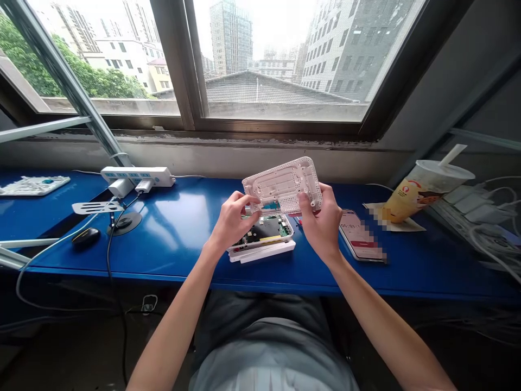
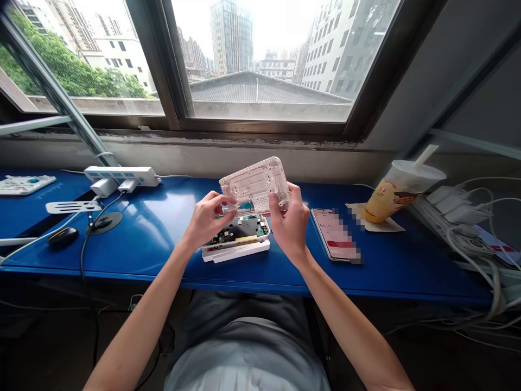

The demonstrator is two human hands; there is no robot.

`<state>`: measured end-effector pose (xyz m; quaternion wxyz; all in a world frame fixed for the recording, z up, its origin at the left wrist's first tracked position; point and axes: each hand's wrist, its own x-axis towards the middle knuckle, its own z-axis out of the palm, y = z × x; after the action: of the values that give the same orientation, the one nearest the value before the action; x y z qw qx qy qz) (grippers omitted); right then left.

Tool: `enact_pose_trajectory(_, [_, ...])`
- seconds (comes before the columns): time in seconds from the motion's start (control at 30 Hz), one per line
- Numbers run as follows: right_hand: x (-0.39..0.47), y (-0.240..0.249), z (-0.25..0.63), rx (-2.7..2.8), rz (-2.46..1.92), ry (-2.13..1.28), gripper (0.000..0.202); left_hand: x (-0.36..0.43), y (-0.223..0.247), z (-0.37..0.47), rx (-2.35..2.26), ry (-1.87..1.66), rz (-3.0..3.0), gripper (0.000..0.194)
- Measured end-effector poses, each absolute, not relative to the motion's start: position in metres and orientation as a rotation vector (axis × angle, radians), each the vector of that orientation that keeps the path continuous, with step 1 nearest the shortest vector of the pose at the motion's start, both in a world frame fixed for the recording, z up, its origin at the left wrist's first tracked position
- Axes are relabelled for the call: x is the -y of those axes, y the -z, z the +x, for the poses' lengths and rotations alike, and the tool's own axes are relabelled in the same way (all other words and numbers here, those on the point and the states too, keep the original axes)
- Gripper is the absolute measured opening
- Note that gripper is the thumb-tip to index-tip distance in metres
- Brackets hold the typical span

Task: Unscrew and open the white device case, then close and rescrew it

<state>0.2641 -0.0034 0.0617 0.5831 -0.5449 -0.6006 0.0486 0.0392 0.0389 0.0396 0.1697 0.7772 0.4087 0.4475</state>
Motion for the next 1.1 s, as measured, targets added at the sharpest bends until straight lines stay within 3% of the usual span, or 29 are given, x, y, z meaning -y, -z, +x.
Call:
enact_pose_trajectory(0.3, [-0.004,-0.065,0.267,1.232,-1.05,-0.761,0.047,-0.035,-0.036,0.046,-1.333,-1.47,2.465,0.016])
enact_pose_trajectory(0.73, [-0.005,-0.061,0.268,1.168,-0.972,-1.03,0.062,-0.017,-0.049,0.059,-1.428,-1.318,2.74,0.021])
enact_pose_trajectory(0.97, [-0.001,-0.065,0.261,1.238,-0.868,-1.262,0.057,-0.009,-0.055,0.062,-1.484,-1.238,2.833,0.021])
enact_pose_trajectory(1.1, [0.0,-0.064,0.258,1.284,-0.781,-1.396,0.044,-0.006,-0.055,0.068,-1.475,-1.247,2.875,0.02])
